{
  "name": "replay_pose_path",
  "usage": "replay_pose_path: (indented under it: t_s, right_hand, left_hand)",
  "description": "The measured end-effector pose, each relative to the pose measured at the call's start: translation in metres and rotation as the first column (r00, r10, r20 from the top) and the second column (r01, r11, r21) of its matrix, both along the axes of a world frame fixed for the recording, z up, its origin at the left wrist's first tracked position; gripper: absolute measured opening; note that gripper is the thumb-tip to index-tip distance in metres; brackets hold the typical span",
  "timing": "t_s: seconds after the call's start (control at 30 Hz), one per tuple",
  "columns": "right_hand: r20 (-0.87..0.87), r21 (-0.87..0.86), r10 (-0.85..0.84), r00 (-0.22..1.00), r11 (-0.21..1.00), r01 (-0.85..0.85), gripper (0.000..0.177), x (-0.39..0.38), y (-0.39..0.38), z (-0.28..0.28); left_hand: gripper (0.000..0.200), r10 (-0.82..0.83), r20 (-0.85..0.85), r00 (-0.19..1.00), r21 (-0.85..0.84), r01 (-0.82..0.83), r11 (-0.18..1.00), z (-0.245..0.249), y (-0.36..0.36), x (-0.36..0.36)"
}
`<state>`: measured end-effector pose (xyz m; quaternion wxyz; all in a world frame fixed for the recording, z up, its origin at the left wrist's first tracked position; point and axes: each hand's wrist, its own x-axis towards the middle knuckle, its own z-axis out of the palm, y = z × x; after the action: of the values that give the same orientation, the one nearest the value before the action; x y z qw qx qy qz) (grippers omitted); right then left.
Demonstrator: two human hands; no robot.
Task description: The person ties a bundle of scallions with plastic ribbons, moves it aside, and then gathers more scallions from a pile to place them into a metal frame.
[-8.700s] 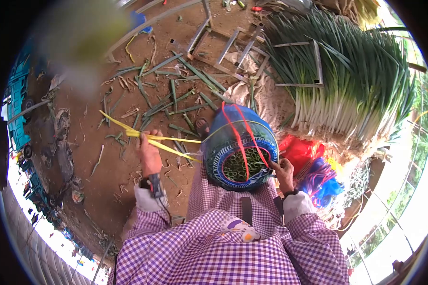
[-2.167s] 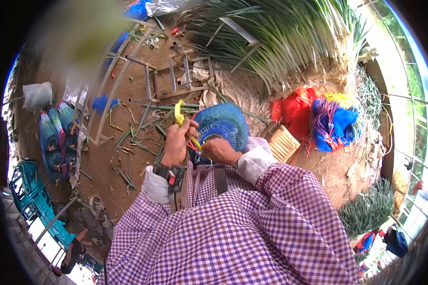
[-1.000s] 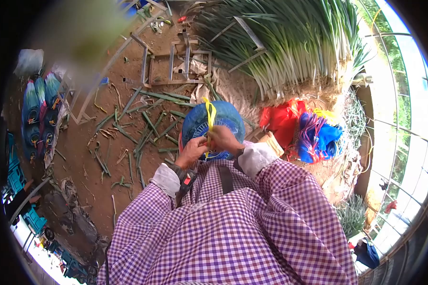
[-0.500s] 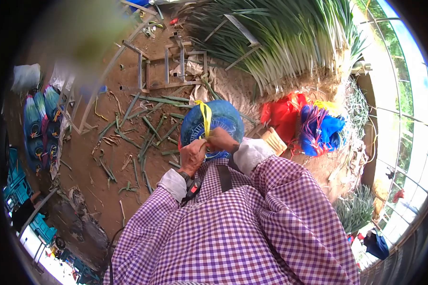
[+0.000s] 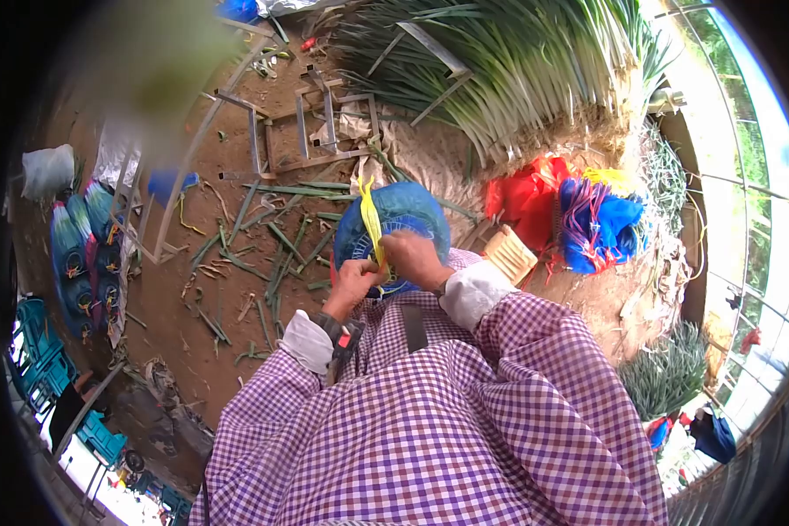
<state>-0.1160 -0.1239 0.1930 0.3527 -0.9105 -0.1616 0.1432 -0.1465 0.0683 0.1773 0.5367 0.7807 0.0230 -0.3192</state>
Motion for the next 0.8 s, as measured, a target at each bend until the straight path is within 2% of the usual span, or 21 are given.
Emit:
replay_pose_path:
  t_s: [0.03,0.1,0.2,0.23,0.33,0.43,0.53,0.63,0.73,0.8]
  right_hand:
    - [-0.021,-0.041,-0.043,0.999,0.998,0.042,0.022,0.001,0.003,0.005]
    - [-0.059,-0.128,-0.128,0.99,0.985,0.12,0.023,0.001,0.007,0.018]
    - [-0.319,0.112,-0.205,0.925,0.961,0.252,0.025,-0.015,0.007,0.031]
    - [-0.304,0.134,-0.192,0.933,0.961,0.241,0.025,-0.019,0.007,0.035]
    - [-0.268,0.216,-0.169,0.948,0.949,0.23,0.03,-0.026,0.01,0.038]
    - [-0.191,0.212,-0.157,0.969,0.957,0.197,0.036,-0.031,0.02,0.027]
    - [-0.461,0.008,-0.202,0.864,0.973,0.232,0.043,-0.027,0.02,0.031]
    - [-0.552,0.148,-0.131,0.824,0.956,0.252,0.042,-0.026,0.013,0.035]
    - [-0.776,0.288,-0.03,0.631,0.873,0.395,0.041,-0.017,-0.004,0.06]
    - [-0.713,0.186,-0.044,0.699,0.95,0.25,0.039,-0.014,-0.017,0.073]
  left_hand:
    - [0.016,0.06,-0.071,0.996,-0.152,-0.071,0.986,-0.003,0.002,0.001]
    - [0.017,0.136,-0.39,0.911,-0.173,-0.218,0.961,0.008,0.009,0.008]
    - [0.018,0.251,-0.703,0.665,-0.155,-0.489,0.859,0.029,0.006,0.012]
    - [0.018,0.281,-0.775,0.566,-0.132,-0.58,0.804,0.033,0.005,0.01]
    - [0.015,0.254,-0.826,0.502,-0.17,-0.653,0.738,0.033,0.005,0.007]
    - [0.014,0.263,-0.837,0.48,-0.171,-0.685,0.708,0.029,0.005,0.002]
    - [0.014,0.274,-0.834,0.479,-0.167,-0.692,0.702,0.028,0.003,0.003]
    - [0.013,0.336,-0.809,0.482,-0.124,-0.698,0.705,0.034,0.001,0.005]
    - [0.012,0.346,-0.776,0.527,-0.126,-0.667,0.734,0.036,0.002,0.008]
    - [0.011,0.355,-0.746,0.563,-0.123,-0.64,0.758,0.034,0.003,0.008]
